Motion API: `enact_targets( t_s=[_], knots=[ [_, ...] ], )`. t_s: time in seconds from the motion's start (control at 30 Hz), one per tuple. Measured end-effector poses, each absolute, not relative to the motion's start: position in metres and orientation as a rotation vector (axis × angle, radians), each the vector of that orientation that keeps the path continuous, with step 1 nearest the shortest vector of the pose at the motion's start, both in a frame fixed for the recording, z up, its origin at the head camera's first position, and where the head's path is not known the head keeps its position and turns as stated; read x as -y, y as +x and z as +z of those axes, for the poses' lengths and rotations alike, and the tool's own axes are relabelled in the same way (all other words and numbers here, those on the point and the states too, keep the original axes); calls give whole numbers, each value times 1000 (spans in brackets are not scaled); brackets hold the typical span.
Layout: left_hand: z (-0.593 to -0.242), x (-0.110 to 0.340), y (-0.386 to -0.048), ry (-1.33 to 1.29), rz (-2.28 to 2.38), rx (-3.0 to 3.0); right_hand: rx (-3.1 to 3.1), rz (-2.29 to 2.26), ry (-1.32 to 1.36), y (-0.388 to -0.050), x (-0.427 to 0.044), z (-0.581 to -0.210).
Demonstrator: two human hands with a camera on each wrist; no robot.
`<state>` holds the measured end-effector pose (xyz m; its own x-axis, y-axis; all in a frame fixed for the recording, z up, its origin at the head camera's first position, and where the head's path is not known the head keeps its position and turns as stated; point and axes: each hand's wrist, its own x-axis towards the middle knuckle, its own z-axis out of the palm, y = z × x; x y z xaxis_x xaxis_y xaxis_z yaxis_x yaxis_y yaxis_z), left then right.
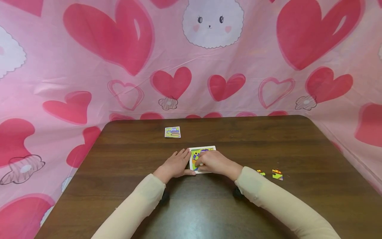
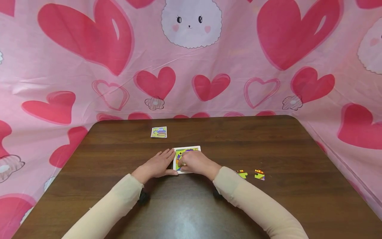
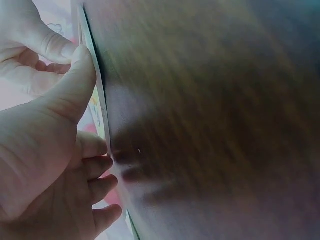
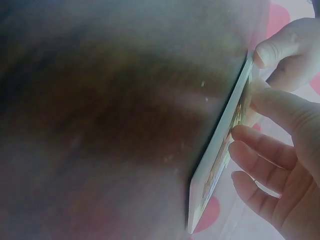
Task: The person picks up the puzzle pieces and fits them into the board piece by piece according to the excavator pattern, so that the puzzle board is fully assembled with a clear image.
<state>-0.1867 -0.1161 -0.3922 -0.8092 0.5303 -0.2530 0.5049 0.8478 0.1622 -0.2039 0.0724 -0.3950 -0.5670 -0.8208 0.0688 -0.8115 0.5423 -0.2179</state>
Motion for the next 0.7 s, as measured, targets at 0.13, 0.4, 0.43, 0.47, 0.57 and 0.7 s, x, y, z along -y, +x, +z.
enact_targets(
  t_s=[0.13, 0.4, 0.43, 0.47, 0.57, 0.7],
  knots=[
    [-392, 116, -187, 789, 132, -2738, -2728, -349, -1459, -204, -71, -396],
    [-394, 116, -188, 778, 144, -2736, -2720, -347, -1444, -204, -69, -397],
    [-394, 116, -188, 776, 145, -2735, -2714, -351, -1437, -204, -69, -397],
    [-394, 116, -188, 772, 146, -2734, -2706, -361, -1431, -204, -69, -396],
    [-393, 115, -188, 766, 142, -2732, -2685, -389, -1402, -204, -71, -394],
    [-392, 115, -187, 762, 135, -2728, -2688, -452, -1337, -204, -77, -389]
  ],
)
